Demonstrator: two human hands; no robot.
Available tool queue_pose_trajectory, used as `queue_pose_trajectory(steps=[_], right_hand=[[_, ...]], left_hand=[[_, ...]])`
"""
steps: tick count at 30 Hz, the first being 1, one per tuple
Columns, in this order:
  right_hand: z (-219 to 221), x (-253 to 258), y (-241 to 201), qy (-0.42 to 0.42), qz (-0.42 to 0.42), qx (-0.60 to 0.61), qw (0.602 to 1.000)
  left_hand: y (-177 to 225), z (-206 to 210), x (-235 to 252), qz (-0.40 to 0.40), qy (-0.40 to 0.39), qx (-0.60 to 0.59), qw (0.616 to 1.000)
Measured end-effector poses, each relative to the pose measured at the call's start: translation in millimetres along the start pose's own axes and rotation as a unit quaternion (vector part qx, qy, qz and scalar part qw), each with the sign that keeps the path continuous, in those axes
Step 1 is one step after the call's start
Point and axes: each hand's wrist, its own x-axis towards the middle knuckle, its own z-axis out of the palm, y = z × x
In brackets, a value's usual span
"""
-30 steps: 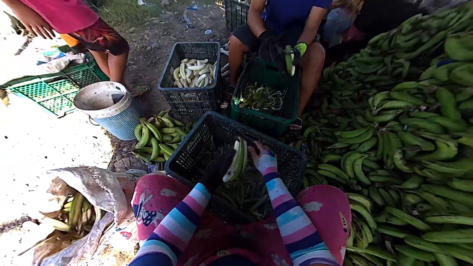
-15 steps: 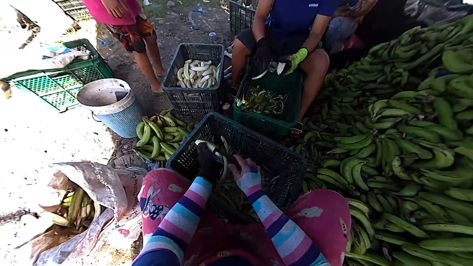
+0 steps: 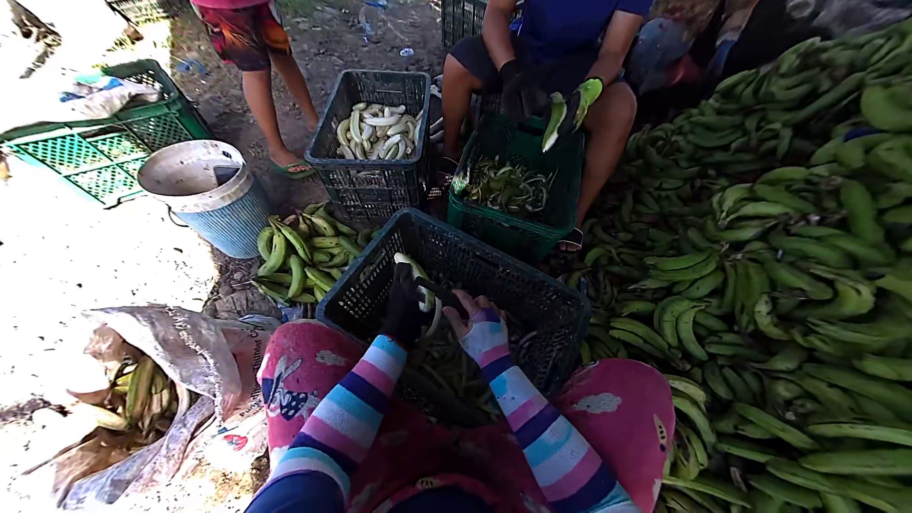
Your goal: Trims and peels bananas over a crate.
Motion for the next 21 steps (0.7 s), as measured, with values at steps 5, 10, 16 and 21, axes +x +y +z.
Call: queue_pose_trajectory(steps=[5, 10, 16, 21], right_hand=[[2.4, 4.3, 6.6, 0.022, -0.013, -0.002, 1.000], [-13.1, 22.6, 20.4, 0.044, 0.026, 0.050, 0.997], [-30.6, 47.2, 50.1, 0.075, 0.092, 0.143, 0.983], [3.0, 10.8, 19.2, 0.035, -0.036, 0.066, 0.997]], left_hand=[[-16.8, 1.8, 6.8, 0.075, -0.029, 0.009, 0.997], [0.4, 3.5, 1.7, 0.029, -0.133, -0.190, 0.972], [6.7, 4.1, -16.2, 0.097, -0.289, -0.140, 0.942], [-29.9, -0.3, 0.6, 0.080, -0.095, -0.026, 0.992]])
